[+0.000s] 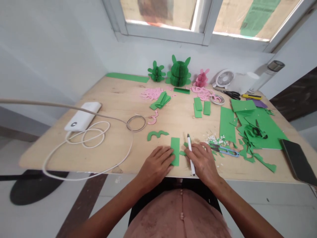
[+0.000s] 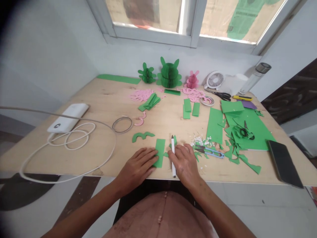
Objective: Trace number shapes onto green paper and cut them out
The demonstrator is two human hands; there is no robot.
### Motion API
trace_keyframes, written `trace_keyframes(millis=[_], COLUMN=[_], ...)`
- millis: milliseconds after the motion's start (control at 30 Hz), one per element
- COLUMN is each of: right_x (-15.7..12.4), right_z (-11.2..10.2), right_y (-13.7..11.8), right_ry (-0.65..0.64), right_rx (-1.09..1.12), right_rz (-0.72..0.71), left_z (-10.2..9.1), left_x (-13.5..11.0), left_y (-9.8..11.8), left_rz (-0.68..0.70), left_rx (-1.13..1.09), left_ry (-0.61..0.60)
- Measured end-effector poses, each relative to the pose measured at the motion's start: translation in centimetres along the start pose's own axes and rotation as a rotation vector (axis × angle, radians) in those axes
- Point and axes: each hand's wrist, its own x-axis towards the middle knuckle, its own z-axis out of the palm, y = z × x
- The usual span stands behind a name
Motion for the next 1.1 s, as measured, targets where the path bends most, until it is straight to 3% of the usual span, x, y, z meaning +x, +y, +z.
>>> trace_keyframes(millis=[600, 833, 1000, 1100], right_x=[0.4, 0.9, 1.1, 0.6], right_z=[0.5, 0.1, 0.1, -0.1], right_y=[0.1, -0.5, -1.3, -1.2], right_ry=[0.126, 0.243, 0.167, 0.126], right_rx=[0.046, 0.069, 0.128, 0.178], right_rz=[0.040, 0.099, -0.036, -0.040], left_z=[0.1, 0.5, 0.5, 0.6], left_x=[0.8, 1.2, 1.2, 0.9], left_y=[0.2, 0.6, 0.7, 0.6], left_rz=[-0.014, -0.040, -0.058, -0.107], left_rx=[-0.004, -0.030, -0.096, -0.151], left_ry=[0.016, 0.022, 0.052, 0.085])
